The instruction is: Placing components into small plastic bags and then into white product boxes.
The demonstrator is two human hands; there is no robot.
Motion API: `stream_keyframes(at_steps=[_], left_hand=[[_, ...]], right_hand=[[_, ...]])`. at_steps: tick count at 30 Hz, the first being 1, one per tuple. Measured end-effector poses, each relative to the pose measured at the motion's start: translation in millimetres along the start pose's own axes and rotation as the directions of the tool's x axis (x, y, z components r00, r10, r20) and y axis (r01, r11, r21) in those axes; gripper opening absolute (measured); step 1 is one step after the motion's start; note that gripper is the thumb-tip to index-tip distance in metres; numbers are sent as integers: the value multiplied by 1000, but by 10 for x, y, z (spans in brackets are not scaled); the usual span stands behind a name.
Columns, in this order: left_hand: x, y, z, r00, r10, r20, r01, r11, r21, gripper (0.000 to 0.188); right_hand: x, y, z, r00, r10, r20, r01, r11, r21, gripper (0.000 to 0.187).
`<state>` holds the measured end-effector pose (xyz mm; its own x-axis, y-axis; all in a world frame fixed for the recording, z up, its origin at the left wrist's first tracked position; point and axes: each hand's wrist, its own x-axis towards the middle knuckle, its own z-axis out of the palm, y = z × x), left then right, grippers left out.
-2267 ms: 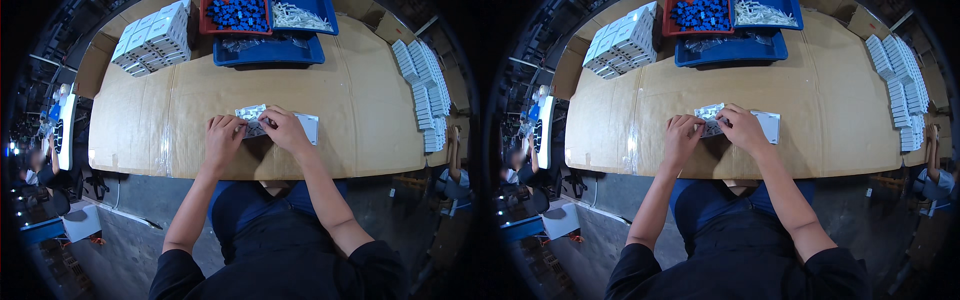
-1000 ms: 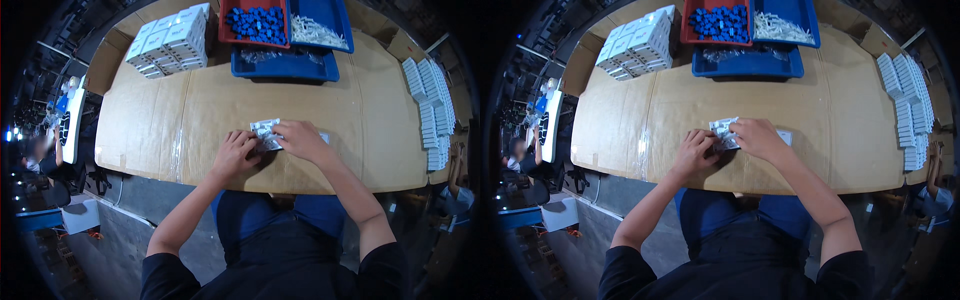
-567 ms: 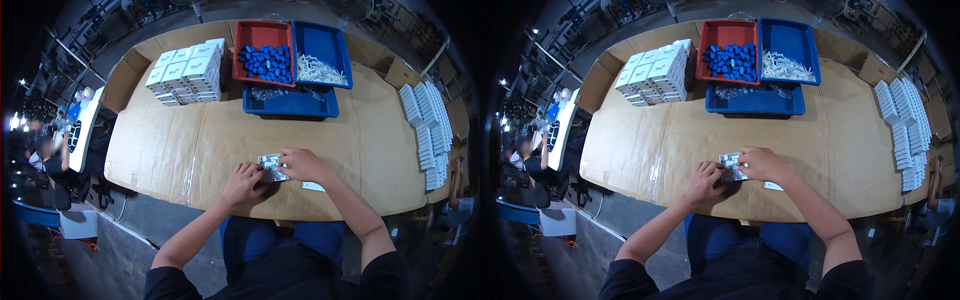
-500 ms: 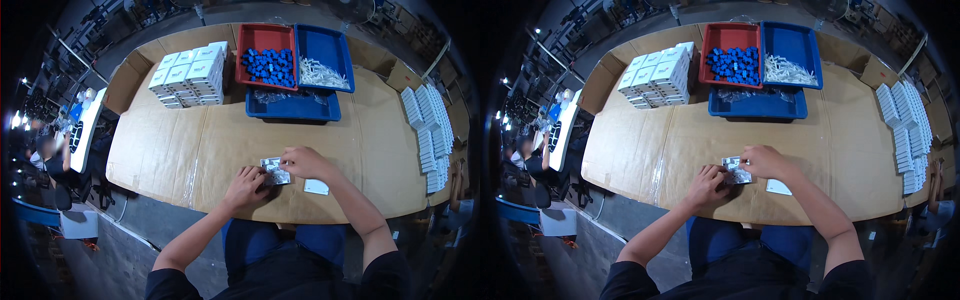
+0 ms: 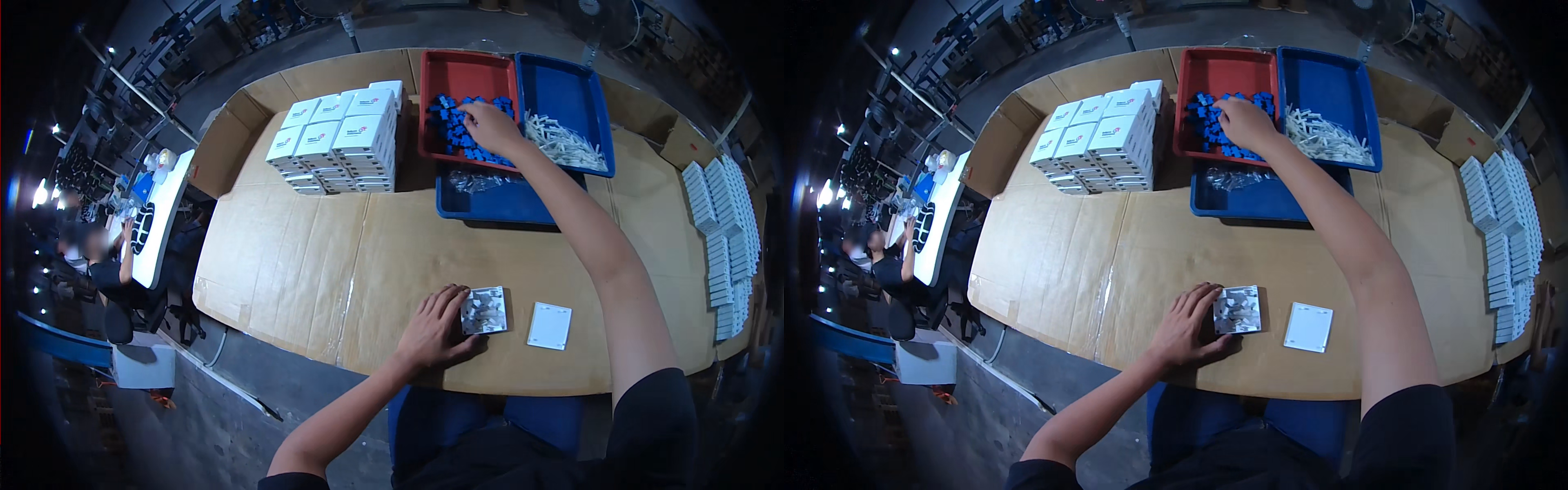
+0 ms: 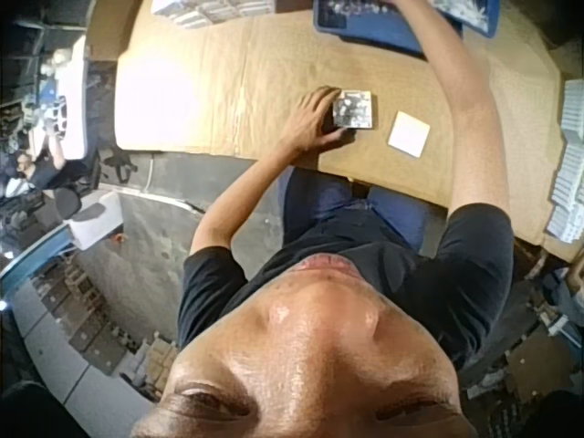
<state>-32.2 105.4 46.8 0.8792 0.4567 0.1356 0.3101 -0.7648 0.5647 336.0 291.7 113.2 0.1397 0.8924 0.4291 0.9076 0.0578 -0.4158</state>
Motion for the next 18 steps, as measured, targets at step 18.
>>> stream_keyframes(at_steps=[18], left_hand=[[33,-63,8,999,-22,42,23,1000,-16,84]], right_hand=[[417,191,136,972,-12,-235,43,991,128,18]])
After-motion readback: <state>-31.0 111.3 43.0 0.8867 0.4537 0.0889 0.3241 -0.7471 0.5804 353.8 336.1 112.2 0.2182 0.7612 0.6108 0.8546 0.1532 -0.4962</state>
